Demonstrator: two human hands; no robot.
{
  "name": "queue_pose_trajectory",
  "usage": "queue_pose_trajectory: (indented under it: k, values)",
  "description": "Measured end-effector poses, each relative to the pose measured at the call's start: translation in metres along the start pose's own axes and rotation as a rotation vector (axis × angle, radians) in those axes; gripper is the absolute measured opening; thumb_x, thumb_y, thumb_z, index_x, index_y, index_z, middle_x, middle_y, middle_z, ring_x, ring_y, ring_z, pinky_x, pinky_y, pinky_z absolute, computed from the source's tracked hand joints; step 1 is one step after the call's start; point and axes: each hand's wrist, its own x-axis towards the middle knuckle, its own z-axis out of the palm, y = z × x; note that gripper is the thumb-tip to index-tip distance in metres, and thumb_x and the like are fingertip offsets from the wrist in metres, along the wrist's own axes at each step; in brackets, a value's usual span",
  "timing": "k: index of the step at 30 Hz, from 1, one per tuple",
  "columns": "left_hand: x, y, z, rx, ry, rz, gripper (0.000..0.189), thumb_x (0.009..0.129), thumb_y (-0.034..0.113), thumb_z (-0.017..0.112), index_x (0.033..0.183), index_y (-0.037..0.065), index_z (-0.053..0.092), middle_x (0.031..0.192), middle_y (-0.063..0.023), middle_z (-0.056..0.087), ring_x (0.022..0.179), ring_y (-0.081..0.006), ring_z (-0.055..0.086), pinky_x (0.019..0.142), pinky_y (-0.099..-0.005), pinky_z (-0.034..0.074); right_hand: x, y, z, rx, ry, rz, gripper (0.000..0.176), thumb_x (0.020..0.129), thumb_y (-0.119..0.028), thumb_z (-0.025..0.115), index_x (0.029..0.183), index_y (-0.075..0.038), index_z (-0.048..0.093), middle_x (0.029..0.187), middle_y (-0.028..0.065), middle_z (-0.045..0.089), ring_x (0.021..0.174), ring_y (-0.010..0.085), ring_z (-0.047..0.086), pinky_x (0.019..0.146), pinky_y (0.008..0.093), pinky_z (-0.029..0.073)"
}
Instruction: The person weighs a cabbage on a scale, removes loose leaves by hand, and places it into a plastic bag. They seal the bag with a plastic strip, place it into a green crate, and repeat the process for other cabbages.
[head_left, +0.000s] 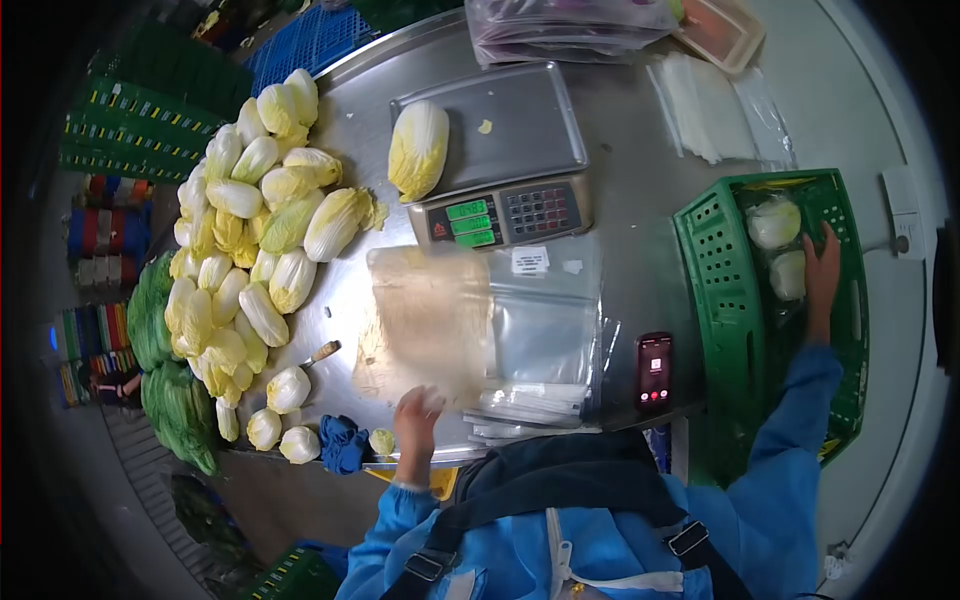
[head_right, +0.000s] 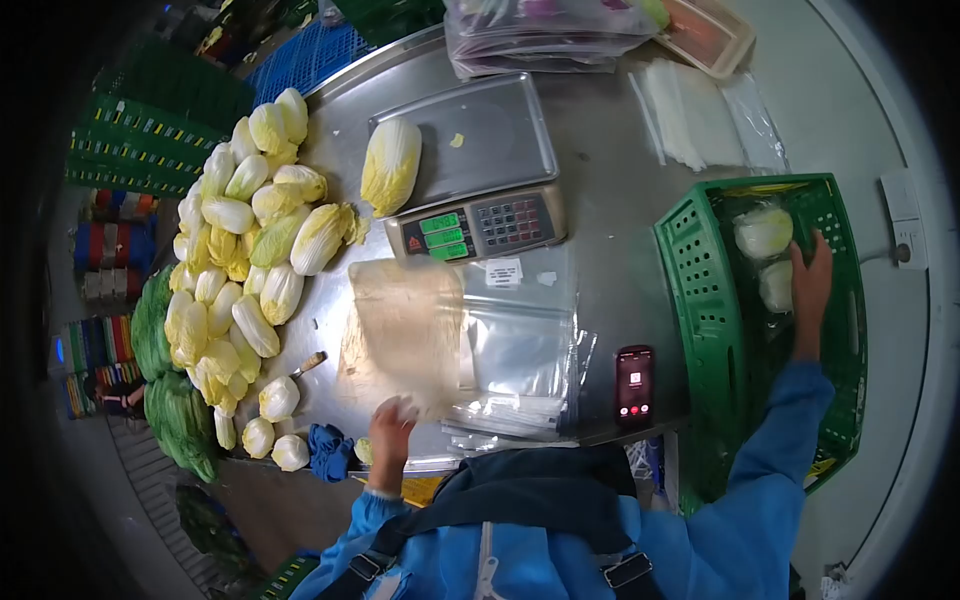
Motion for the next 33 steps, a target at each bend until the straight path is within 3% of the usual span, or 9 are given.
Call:
queue_pose_trajectory:
  k: [2, 5, 11, 14, 16, 19, 23, 28, 33]
  values:
    - [-0.019, 0.020, -0.035, 0.129, 0.004, 0.072, 0.027, 0.091, 0.012, 0.050, 0.112, -0.003, 0.056, 0.106, -0.0191, 0.064, 0.085, -0.0280, 0.066, 0.070, -0.0354, 0.056, -0.006, -0.112, -0.005, 0.680, -0.220, 0.148, 0.048, 0.092, -0.021, 0.062, 0.135, -0.005, 0.047, 0.123, 0.0107, 0.057, 0.109, 0.0184, 0.056, 0.095, 0.0328, 0.044]
    - [-0.014, 0.038, -0.087, 0.262, -0.014, 0.102, 0.023, 0.087, 0.009, 0.047, 0.100, -0.002, 0.062, 0.086, -0.0170, 0.067, 0.072, -0.0262, 0.066, 0.064, -0.0345, 0.055, -0.034, -0.260, 0.032, 0.922, -0.465, -0.101, 0.052, 0.092, -0.020, 0.062, 0.138, -0.006, 0.043, 0.125, 0.0111, 0.057, 0.105, 0.0187, 0.058, 0.090, 0.0329, 0.048]
    - [0.034, 0.030, -0.115, 0.512, -0.083, 0.182, 0.020, 0.086, 0.011, 0.049, 0.088, -0.003, 0.063, 0.074, -0.0139, 0.066, 0.065, -0.0217, 0.066, 0.063, -0.0308, 0.054, -0.063, -0.510, 0.156, 0.816, -0.693, -0.108, 0.109, 0.072, -0.054, 0.075, 0.144, 0.007, 0.021, 0.136, 0.0330, 0.042, 0.125, 0.0411, 0.048, 0.101, 0.0429, 0.042]
    - [0.051, 0.017, -0.117, 0.611, -0.060, 0.201, 0.024, 0.085, 0.007, 0.050, 0.105, -0.002, 0.061, 0.090, -0.0144, 0.068, 0.081, -0.0203, 0.066, 0.074, -0.0306, 0.052, -0.055, -0.583, 0.196, 0.651, -0.606, 0.001, 0.118, 0.065, -0.057, 0.078, 0.142, 0.009, 0.019, 0.133, 0.0337, 0.044, 0.121, 0.0427, 0.049, 0.101, 0.0410, 0.042]
    - [0.053, 0.016, -0.115, 0.648, -0.069, 0.220, 0.036, 0.084, 0.005, 0.053, 0.119, 0.002, 0.056, 0.104, -0.0136, 0.066, 0.093, -0.0192, 0.064, 0.081, -0.0312, 0.049, -0.060, -0.609, 0.225, 0.474, -0.514, 0.023, 0.117, 0.063, -0.056, 0.080, 0.143, 0.006, 0.019, 0.130, 0.0324, 0.047, 0.120, 0.0425, 0.050, 0.101, 0.0418, 0.042]
    - [0.058, 0.015, -0.105, 0.606, -0.048, 0.177, 0.038, 0.084, 0.006, 0.056, 0.122, 0.003, 0.054, 0.105, -0.0137, 0.066, 0.095, -0.0184, 0.063, 0.082, -0.0310, 0.049, -0.052, -0.610, 0.232, 0.635, -0.607, 0.038, 0.105, 0.067, -0.042, 0.082, 0.142, -0.001, 0.022, 0.125, 0.0266, 0.052, 0.116, 0.0369, 0.054, 0.096, 0.0424, 0.046]
    - [0.075, -0.009, -0.131, 0.612, -0.152, 0.262, 0.046, 0.085, 0.003, 0.053, 0.131, 0.004, 0.048, 0.112, -0.0149, 0.064, 0.097, -0.0197, 0.063, 0.082, -0.0302, 0.049, -0.123, -0.571, 0.166, 1.231, -1.053, 0.160, 0.093, 0.071, -0.012, 0.081, 0.143, -0.004, 0.024, 0.127, 0.0155, 0.051, 0.111, 0.0263, 0.057, 0.087, 0.0381, 0.053]
    - [0.041, 0.021, -0.124, 0.379, -0.208, 0.095, 0.059, 0.084, -0.003, 0.045, 0.141, 0.007, 0.035, 0.119, -0.0162, 0.061, 0.090, -0.0192, 0.062, 0.075, -0.0274, 0.050, -0.306, -0.506, 0.115, 1.223, -1.254, -0.014, 0.108, 0.063, -0.013, 0.086, 0.149, -0.005, 0.021, 0.148, 0.0171, 0.033, 0.135, 0.0278, 0.034, 0.113, 0.0366, 0.027]
    - [0.029, 0.011, -0.124, 0.358, -0.214, 0.148, 0.062, 0.081, -0.004, 0.045, 0.142, 0.004, 0.033, 0.118, -0.0157, 0.062, 0.082, -0.0166, 0.062, 0.072, -0.0262, 0.050, -0.399, -0.485, 0.146, 0.829, -1.039, -0.307, 0.110, 0.058, -0.024, 0.087, 0.148, -0.008, 0.025, 0.140, 0.0211, 0.038, 0.132, 0.0373, 0.035, 0.109, 0.0397, 0.033]
